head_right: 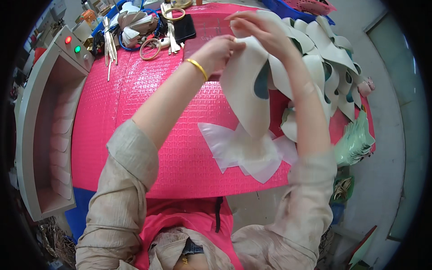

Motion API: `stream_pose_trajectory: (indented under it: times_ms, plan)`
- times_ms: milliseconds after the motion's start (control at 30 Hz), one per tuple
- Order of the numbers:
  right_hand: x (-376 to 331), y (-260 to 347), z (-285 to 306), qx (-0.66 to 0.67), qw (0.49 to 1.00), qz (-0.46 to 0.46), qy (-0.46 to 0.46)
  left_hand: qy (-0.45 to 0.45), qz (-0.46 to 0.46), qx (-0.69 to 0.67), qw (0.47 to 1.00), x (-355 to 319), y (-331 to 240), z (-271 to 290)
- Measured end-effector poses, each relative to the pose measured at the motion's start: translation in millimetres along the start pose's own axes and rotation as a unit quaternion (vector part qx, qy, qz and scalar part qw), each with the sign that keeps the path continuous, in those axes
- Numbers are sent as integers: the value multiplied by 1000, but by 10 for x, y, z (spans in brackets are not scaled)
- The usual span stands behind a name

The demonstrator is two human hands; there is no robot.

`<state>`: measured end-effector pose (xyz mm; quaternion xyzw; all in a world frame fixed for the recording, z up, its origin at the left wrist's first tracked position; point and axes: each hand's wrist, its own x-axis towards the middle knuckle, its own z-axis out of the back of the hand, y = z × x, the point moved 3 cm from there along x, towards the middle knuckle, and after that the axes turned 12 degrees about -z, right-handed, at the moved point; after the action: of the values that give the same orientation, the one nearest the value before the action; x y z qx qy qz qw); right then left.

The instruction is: The person assembles a light green high-heeled shoe by hand. They place a white paper template onto the shoe's upper, then insert a green insole into the shoe's interior. The person presses the insole into place and adjusts the shoe's structure. They repeat this process with a second shoe, handling paper templates and shoe components on a pink textured work surface.

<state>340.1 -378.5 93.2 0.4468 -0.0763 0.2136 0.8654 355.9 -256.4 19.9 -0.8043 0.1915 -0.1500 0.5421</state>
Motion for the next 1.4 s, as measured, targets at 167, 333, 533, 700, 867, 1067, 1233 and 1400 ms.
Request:
stream_pose_trajectory:
  times_ms: [167, 333, 533, 700, 867, 1067, 1233, 1400]
  plan:
    - [485, -1066, 126, -99, 934, -326, 111, 47, 23, 205, 977, 444, -217, 310]
    - [861, -1829, 581, -303, 930, -181, 100, 113, 23, 214, 970, 387, -742, 475]
    - [861, -1279, 582, -150, 957, -250, -11, 46, -188, 94, 977, -387, -2098, 1278]
    - [309, 450, -1031, 150, 915, -160, 339, 67, -326, -37, 942, -1156, -2050, 1862]
    - [-476, 841, -2062, 493, 760, -267, 328, -32, -408, -238, 881, -2019, -1152, 1395]
    - [-734, 1019, -2304, 649, 725, -196, 118, 23, -211, -442, 872, -3248, -404, 1083]
    - [-878, 1150, -2350, 559, 760, -197, 265, 17, -162, -403, 901, -3603, -164, 1168]
    - [-650, 1027, -2224, 397, 866, -183, 242, -30, -196, -314, 928, -3666, -201, 1096]
